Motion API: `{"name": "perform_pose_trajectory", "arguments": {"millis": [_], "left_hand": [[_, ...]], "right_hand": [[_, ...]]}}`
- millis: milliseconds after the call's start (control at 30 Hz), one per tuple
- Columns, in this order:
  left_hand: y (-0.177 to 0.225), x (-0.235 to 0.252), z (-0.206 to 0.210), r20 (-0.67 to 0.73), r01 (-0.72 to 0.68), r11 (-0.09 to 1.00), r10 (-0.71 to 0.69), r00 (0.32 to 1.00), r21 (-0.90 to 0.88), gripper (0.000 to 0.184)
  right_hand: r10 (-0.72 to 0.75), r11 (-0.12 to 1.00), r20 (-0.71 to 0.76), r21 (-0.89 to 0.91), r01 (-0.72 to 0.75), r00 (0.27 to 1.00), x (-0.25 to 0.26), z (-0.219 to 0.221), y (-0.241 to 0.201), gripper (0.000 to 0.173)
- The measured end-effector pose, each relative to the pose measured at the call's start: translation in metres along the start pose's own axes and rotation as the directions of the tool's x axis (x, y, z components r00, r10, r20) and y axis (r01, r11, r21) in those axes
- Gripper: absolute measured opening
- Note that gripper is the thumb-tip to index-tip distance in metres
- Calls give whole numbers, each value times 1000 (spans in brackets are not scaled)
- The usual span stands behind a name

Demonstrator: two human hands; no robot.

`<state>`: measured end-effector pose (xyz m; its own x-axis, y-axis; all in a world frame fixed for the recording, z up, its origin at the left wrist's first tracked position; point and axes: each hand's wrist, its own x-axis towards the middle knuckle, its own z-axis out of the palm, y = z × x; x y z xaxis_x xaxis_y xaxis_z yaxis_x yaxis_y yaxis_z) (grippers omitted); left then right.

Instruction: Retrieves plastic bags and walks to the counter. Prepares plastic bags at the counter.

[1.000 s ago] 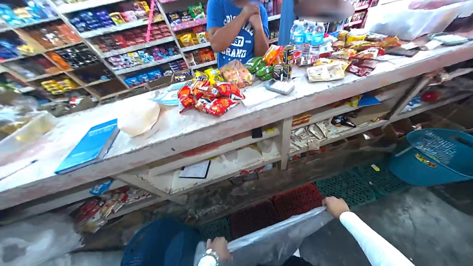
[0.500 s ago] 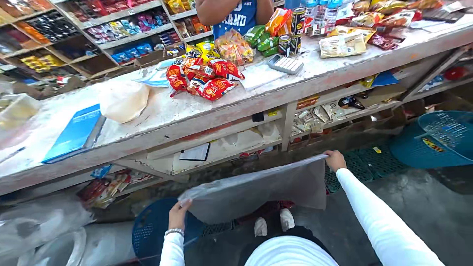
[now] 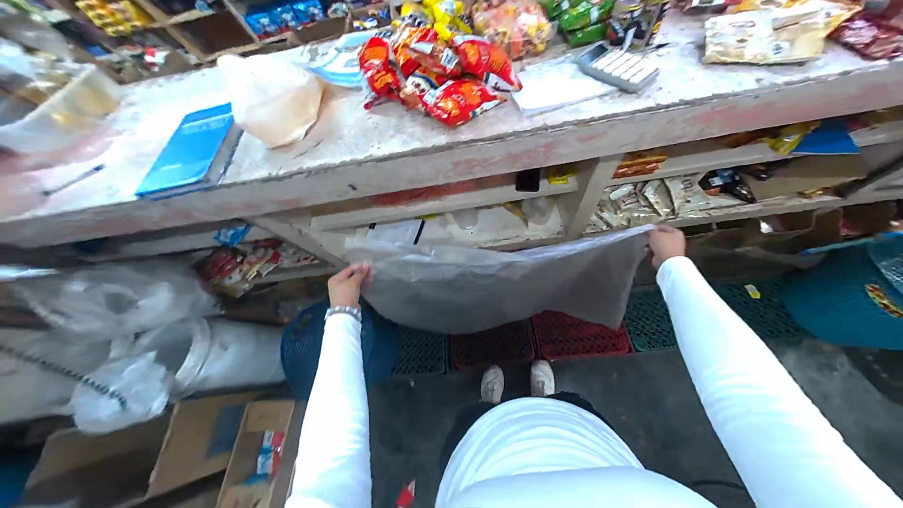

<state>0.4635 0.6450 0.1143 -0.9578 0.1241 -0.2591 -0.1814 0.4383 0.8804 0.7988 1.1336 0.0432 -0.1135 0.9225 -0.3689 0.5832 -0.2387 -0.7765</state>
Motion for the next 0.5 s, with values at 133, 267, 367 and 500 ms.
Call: {"name": "perform_pose_trajectory", "arguments": {"millis": [133, 267, 367, 500], "left_hand": [[1, 17, -12, -52, 6, 1000, -6, 999, -5, 27], [-2, 30, -33, -97, -15, 1000, 15, 995, -3, 28], [7, 35, -57, -105, -62, 996, 68, 992, 57, 33], [20, 53, -72, -251, -85, 995, 71, 965, -44, 31]], "right_hand": [[-212, 931, 44, -294, 216, 976, 5, -12, -9, 33], [-256, 785, 183, -533, 315, 949, -3, -22, -16, 32], [-262, 776, 221, -530, 342, 939, -17, -24, -27, 30], [-394, 806, 337, -321, 498, 855, -3, -17, -20, 24]]}}
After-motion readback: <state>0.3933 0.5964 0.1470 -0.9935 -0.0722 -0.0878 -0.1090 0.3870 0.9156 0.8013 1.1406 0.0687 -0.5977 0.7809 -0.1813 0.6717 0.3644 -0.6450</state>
